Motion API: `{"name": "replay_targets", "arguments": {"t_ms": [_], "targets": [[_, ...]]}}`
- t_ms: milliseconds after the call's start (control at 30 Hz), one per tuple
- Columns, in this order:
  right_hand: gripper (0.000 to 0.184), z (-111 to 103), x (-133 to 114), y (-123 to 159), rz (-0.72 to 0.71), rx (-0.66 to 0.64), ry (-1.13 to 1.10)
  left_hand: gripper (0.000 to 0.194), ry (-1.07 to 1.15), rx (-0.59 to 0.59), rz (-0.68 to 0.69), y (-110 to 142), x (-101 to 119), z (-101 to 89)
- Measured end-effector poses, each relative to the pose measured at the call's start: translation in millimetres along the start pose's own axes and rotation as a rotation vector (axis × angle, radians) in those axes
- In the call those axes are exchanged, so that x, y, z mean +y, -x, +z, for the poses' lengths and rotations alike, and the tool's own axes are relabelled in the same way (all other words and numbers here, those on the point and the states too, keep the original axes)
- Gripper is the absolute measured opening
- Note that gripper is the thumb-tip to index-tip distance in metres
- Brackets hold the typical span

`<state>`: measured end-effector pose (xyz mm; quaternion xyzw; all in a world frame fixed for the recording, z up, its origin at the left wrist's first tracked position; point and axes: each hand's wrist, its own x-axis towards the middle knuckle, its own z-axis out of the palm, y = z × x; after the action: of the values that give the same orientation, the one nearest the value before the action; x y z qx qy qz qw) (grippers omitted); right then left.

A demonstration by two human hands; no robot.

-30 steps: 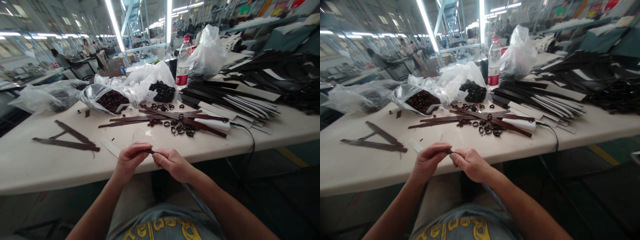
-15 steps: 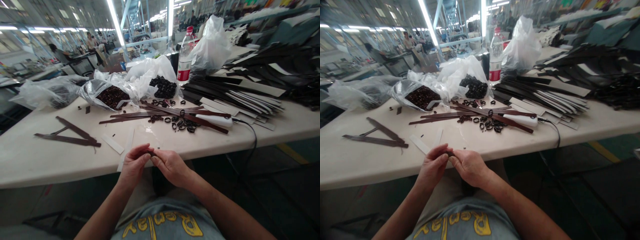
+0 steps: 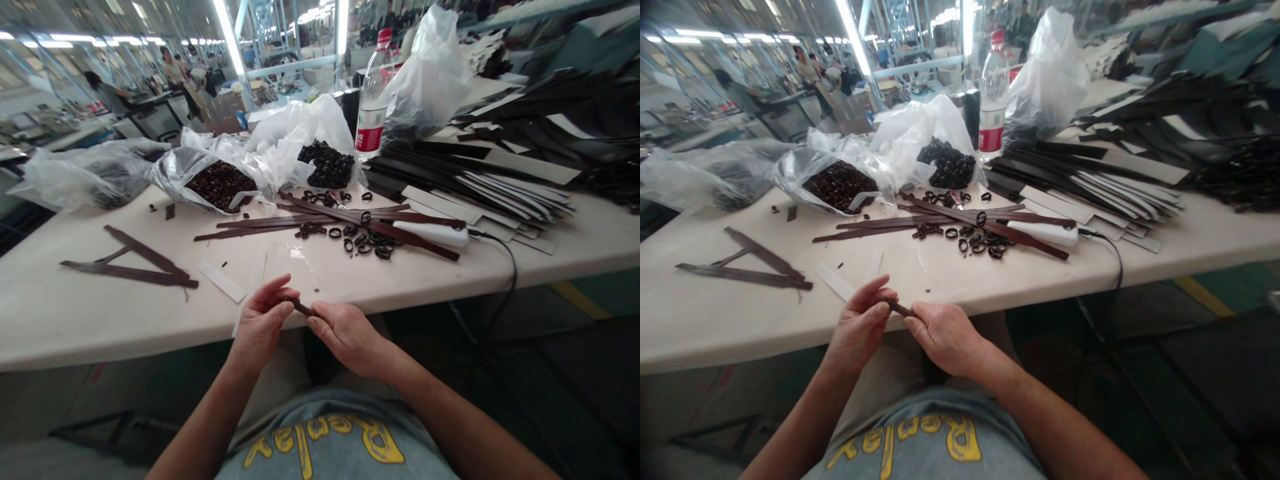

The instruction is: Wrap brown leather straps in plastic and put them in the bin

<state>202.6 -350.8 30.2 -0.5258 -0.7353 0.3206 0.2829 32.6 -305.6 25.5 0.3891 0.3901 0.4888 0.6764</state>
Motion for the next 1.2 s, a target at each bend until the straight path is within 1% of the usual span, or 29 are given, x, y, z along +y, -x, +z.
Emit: {"name": "replay_targets", "arguments": {"t_ms": [100,167,333,533,600,667,767,833,900,1033,1100,1200], "targets": [[0.021,2.8,-1.2,-2.7,-0.06,0.051,-0.074,0.042,0.024,-0.055,-0.04,3.3,-4.1,2.8],[0.019,2.4,-1.4,-3.3,-0.059,0.055,-0.083,0.038,0.055,-0.042,-0.039,3.7,-5.3,3.9],[0.019,-2.1,-1.0,2.7,0.065,-0.038,0.038,0.035,0.13,0.042,0.006,-0.3,-3.9,-1.5],[0.017,5.0,-4.3,8.1,0.142,-0.085,0.147,0.035,0.129,0.029,0.004,0.6,-6.7,-8.2],[0.018,6.9,-5.0,7.5,0.13,-0.112,0.139,0.036,0.123,0.019,-0.001,3.3,-8.0,-9.0],[0.021,7.6,-5.0,5.9,0.087,-0.133,0.084,0.036,0.104,-0.01,-0.042,7.3,-9.1,-9.7],[0.024,7.8,-4.4,2.2,-0.005,-0.125,-0.059,0.035,0.068,-0.062,-0.103,13.0,-10.1,-10.2],[0.025,7.4,-4.2,0.1,-0.039,-0.104,-0.109,0.033,0.061,-0.064,-0.101,13.6,-9.1,-10.9],[0.023,6.2,-4.2,-0.4,-0.013,-0.106,-0.061,0.032,0.069,-0.023,-0.064,10.7,-6.2,-12.9],[0.022,4.1,-4.9,3.7,0.115,-0.146,0.137,0.033,0.098,0.079,0.025,2.4,0.5,-19.0],[0.02,5.4,-5.4,6.9,0.153,-0.178,0.183,0.034,0.102,0.084,0.022,1.8,1.4,-21.1],[0.019,9.3,-5.5,10.2,0.159,-0.238,0.171,0.034,0.103,0.046,-0.047,6.1,-1.4,-22.4]]}}
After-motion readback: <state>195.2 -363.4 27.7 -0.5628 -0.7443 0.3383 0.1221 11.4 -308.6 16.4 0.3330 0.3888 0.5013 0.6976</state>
